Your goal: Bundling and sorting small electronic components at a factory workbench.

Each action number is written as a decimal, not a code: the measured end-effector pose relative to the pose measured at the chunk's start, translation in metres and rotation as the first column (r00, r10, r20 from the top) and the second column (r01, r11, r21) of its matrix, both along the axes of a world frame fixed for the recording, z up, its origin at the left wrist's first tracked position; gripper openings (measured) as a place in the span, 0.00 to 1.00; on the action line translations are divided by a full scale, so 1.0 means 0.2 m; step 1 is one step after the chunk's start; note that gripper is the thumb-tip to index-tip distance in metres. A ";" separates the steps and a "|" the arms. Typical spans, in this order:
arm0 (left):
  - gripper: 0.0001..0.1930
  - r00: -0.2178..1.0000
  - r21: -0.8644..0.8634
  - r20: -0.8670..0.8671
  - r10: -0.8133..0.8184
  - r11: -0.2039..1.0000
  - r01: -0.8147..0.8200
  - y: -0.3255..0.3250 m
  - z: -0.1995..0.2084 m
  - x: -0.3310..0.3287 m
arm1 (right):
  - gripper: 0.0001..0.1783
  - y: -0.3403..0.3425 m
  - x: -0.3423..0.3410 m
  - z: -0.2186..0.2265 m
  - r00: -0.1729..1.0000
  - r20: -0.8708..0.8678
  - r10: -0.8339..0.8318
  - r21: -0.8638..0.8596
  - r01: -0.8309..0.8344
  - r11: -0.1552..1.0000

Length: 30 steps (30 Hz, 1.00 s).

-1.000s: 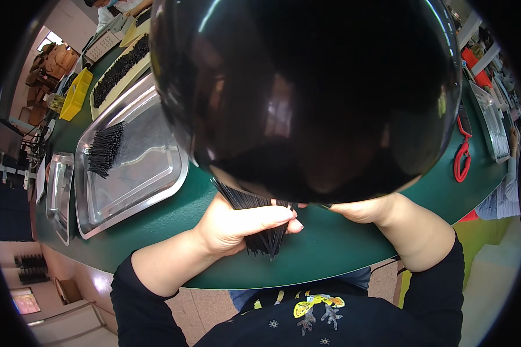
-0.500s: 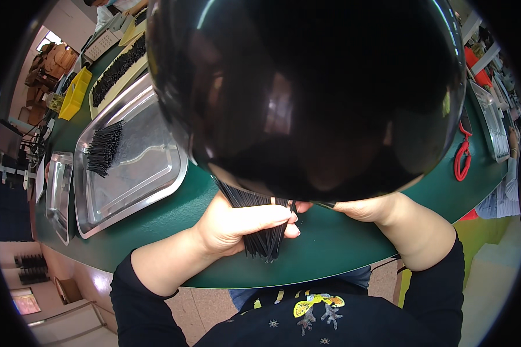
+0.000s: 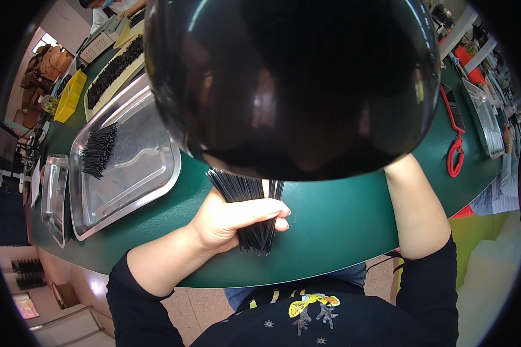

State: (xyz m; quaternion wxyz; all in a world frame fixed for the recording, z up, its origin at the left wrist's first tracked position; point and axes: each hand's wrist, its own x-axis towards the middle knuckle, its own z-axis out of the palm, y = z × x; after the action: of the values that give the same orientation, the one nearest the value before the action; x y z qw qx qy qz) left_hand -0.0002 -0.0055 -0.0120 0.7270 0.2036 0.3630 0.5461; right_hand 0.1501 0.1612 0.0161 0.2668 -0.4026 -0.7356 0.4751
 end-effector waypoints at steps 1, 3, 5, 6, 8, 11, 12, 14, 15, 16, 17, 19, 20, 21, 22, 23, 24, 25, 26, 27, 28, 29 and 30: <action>0.03 1.000 -0.007 0.001 -0.003 1.000 0.003 0.00 0.01 0.00 | 0.09 0.00 0.01 -0.03 1.000 0.004 -0.002 0.006 0.002 1.000; 0.03 1.000 -0.018 -0.004 0.011 1.000 -0.011 0.00 0.01 0.00 | 0.08 0.02 0.04 -0.16 0.878 -0.447 0.170 0.049 -0.166 0.985; 0.03 1.000 0.043 -0.001 0.004 0.999 -0.004 0.01 0.00 0.00 | 0.06 -0.05 0.05 -0.10 0.820 -0.503 0.272 -0.002 -0.316 0.949; 0.03 1.000 0.042 0.000 0.010 0.999 -0.010 0.01 -0.01 0.00 | 0.06 -0.09 0.05 -0.12 0.793 -0.533 0.293 -0.048 -0.375 0.926; 0.03 1.000 0.035 0.022 0.000 0.999 -0.001 0.01 -0.01 0.00 | 0.06 -0.14 0.04 -0.16 0.693 -0.662 0.286 -0.201 -0.532 0.822; 0.04 0.996 0.084 0.061 -0.066 0.995 0.061 0.00 -0.03 -0.02 | 0.11 -0.17 0.02 -0.18 0.641 -0.701 0.313 -0.392 -0.712 0.582; 0.07 0.998 0.039 0.044 -0.052 0.998 0.051 0.00 -0.02 -0.01 | 0.12 -0.19 0.02 -0.19 0.612 -0.692 0.382 -0.301 -0.726 0.618; 0.13 0.995 -0.017 0.052 -0.083 0.996 0.084 0.00 0.01 0.00 | 0.12 -0.24 0.00 -0.18 0.582 -0.671 0.460 -0.223 -0.750 0.623; 0.13 0.995 -0.017 0.052 -0.085 0.996 0.086 0.00 0.01 0.00 | 0.12 -0.26 0.01 -0.13 0.579 -0.641 0.504 -0.131 -0.730 0.671; 0.13 0.993 -0.020 0.057 -0.104 0.994 0.106 0.00 0.00 -0.01 | 0.13 -0.26 0.01 -0.12 0.538 -0.687 0.488 -0.148 -0.762 0.631; 0.14 0.990 -0.024 0.062 -0.124 0.992 0.125 0.00 0.00 -0.01 | 0.13 -0.25 0.01 -0.12 0.536 -0.688 0.489 -0.147 -0.763 0.629; 0.14 0.992 -0.026 0.065 -0.106 0.994 0.107 0.00 -0.01 0.00 | 0.15 -0.25 0.02 -0.12 0.564 -0.723 0.399 -0.168 -0.704 0.690; 0.14 0.993 0.009 0.064 -0.098 0.995 0.098 0.00 -0.01 0.00 | 0.15 -0.25 0.02 -0.11 0.564 -0.722 0.401 -0.165 -0.703 0.692; 0.13 0.994 0.043 0.064 -0.091 0.995 0.088 0.01 0.00 0.01 | 0.15 -0.26 0.03 -0.11 0.556 -0.748 0.362 -0.188 -0.701 0.688; 0.13 0.994 0.053 0.057 -0.091 0.995 0.088 0.01 -0.01 0.00 | 0.15 -0.26 0.03 -0.11 0.547 -0.773 0.321 -0.212 -0.700 0.682; 0.13 0.994 0.057 0.056 -0.091 0.994 0.088 0.01 -0.01 0.00 | 0.16 -0.26 0.03 -0.11 0.537 -0.796 0.280 -0.234 -0.700 0.675; 0.13 0.994 0.038 0.058 -0.087 0.996 0.085 0.01 -0.01 0.01 | 0.16 -0.25 0.03 -0.09 0.617 -0.706 0.348 -0.261 -0.683 0.683; 0.12 0.995 0.019 0.060 -0.084 0.996 0.083 0.01 -0.01 0.01 | 0.16 -0.25 0.03 -0.09 0.616 -0.706 0.350 -0.258 -0.683 0.683; 0.12 0.994 0.015 0.061 -0.095 0.995 0.094 0.01 -0.01 0.00 | 0.16 -0.26 0.02 -0.10 0.616 -0.692 0.377 -0.225 -0.679 0.698; 0.12 0.994 0.017 0.060 -0.095 0.995 0.094 0.01 -0.01 0.00 | 0.16 -0.27 0.02 -0.12 0.617 -0.676 0.403 -0.192 -0.675 0.712; 0.12 0.994 0.010 0.060 -0.094 0.996 0.094 0.01 -0.01 0.00 | 0.17 -0.27 0.02 -0.14 0.423 -0.834 0.354 -0.095 -0.743 0.663; 0.13 0.994 0.004 0.061 -0.094 0.996 0.094 0.01 0.00 0.00 | 0.17 -0.26 0.03 -0.16 0.423 -0.833 0.357 -0.093 -0.743 0.663; 0.12 0.994 0.002 0.064 -0.094 0.996 0.094 0.01 0.00 0.00 | 0.17 -0.25 0.03 -0.17 0.427 -0.867 0.256 -0.207 -0.776 0.595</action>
State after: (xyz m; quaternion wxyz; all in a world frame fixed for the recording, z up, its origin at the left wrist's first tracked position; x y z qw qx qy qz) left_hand 0.0002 -0.0044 -0.0120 0.7632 0.2024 0.3301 0.5173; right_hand 0.1565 0.1103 -0.0171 0.2412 0.0434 -0.4515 0.8580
